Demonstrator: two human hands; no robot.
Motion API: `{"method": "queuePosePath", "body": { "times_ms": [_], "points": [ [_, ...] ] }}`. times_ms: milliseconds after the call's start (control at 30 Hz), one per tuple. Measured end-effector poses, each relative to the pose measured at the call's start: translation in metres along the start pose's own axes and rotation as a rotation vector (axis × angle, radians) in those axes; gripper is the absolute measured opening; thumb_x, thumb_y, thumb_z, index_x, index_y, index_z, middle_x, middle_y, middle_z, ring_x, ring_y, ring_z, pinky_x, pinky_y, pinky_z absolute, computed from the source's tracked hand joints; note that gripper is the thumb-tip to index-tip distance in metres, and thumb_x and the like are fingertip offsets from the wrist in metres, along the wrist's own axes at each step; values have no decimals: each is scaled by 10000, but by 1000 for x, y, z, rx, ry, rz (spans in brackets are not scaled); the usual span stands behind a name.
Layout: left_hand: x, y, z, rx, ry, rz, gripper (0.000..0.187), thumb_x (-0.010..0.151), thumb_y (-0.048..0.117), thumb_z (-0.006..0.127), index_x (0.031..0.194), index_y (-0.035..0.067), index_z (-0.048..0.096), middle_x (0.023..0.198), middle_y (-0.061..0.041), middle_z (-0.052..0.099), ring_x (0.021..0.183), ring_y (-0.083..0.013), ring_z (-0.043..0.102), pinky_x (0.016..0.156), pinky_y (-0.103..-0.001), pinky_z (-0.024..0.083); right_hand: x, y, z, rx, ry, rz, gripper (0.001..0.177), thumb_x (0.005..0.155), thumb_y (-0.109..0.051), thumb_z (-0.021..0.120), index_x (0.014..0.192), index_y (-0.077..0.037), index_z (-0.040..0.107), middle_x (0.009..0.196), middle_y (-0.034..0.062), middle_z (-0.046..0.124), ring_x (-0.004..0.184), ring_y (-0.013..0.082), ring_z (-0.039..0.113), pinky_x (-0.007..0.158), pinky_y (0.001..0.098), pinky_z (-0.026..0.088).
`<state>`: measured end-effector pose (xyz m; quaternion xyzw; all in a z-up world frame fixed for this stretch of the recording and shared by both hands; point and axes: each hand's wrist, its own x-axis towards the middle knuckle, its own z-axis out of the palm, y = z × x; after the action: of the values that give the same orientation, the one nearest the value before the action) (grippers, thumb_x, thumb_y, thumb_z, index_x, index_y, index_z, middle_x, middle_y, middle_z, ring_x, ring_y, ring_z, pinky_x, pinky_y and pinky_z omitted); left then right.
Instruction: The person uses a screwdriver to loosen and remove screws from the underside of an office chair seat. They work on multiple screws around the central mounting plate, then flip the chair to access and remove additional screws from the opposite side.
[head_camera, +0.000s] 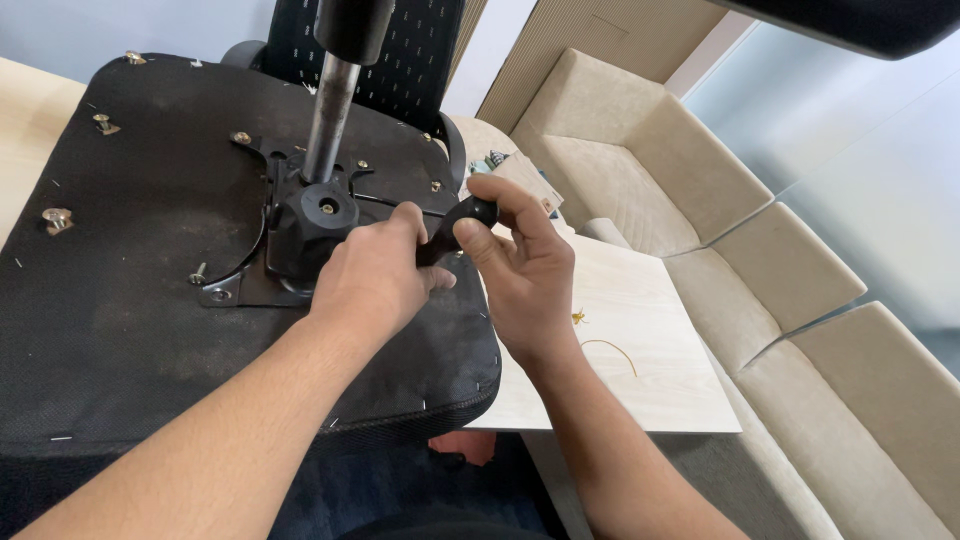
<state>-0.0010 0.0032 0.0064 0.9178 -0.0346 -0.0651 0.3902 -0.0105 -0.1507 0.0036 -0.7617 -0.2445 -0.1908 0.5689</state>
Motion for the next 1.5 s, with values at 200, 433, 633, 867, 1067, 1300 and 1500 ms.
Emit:
{"method": "queuePosePath", "body": {
  "times_ms": [200, 433, 633, 867, 1067, 1300, 1500],
  "points": [
    [-2, -6, 9, -98, 100, 181, 370, 891, 233, 739, 1242, 161, 643, 1208, -86, 707, 1164, -306, 659, 973, -465, 534, -1, -5, -7, -100, -11, 11, 271, 1037, -1, 638, 1307, 19, 637, 1195, 105, 668, 1120, 143, 656, 971, 300, 606],
    [-2, 1, 1, -71, 20, -9, 480, 845, 281, 806, 1249, 122, 601, 1271, -80, 660, 1209, -283, 644, 1001, -449, 543, -6, -5, 0, 47, -15, -19, 310, 1019, 24, 628, 1328, 27, 597, 1320, 108, 618, 1188, 154, 610, 1022, 310, 544],
    [-2, -3, 7, -138, 107, 130, 418, 857, 244, 780, 1224, 116, 625, 1249, -91, 661, 1194, -306, 636, 984, -458, 533, -3, -3, -5, -42, -18, -24, 319, 1038, 27, 638, 1353, 43, 599, 1309, 121, 621, 1186, 167, 624, 1046, 326, 552],
    [6, 1, 4, -112, 88, 80, 390, 888, 230, 753, 1238, 120, 622, 1228, -101, 665, 1194, -310, 641, 1001, -457, 531, 11, 0, -12, 20, -87, -3, 313, 1064, -2, 592, 1375, 30, 569, 1332, 103, 638, 1238, 157, 608, 1111, 305, 521],
    [8, 3, 0, -81, 61, 21, 438, 848, 298, 794, 1172, 82, 596, 1220, -114, 634, 1175, -303, 639, 971, -458, 539, 26, 2, -21, -116, -183, -68, 274, 1045, -5, 664, 1309, 61, 635, 1220, 101, 645, 1112, 155, 646, 958, 311, 591],
    [7, -5, 4, -165, 97, 81, 323, 934, 228, 695, 1228, 117, 620, 1184, -122, 697, 1154, -311, 677, 982, -453, 545, 43, 3, -34, -78, -325, -29, 281, 1093, -50, 575, 1367, 7, 592, 1197, 81, 684, 1111, 140, 682, 1022, 305, 612],
    [11, -3, -2, -135, 101, 29, 377, 907, 258, 738, 1204, 89, 577, 1178, -124, 690, 1149, -316, 673, 955, -468, 546, 62, 11, -33, -35, -441, -66, 343, 1054, -20, 670, 1388, 15, 599, 1228, 92, 662, 1159, 144, 631, 1051, 318, 577]
  ]
}}
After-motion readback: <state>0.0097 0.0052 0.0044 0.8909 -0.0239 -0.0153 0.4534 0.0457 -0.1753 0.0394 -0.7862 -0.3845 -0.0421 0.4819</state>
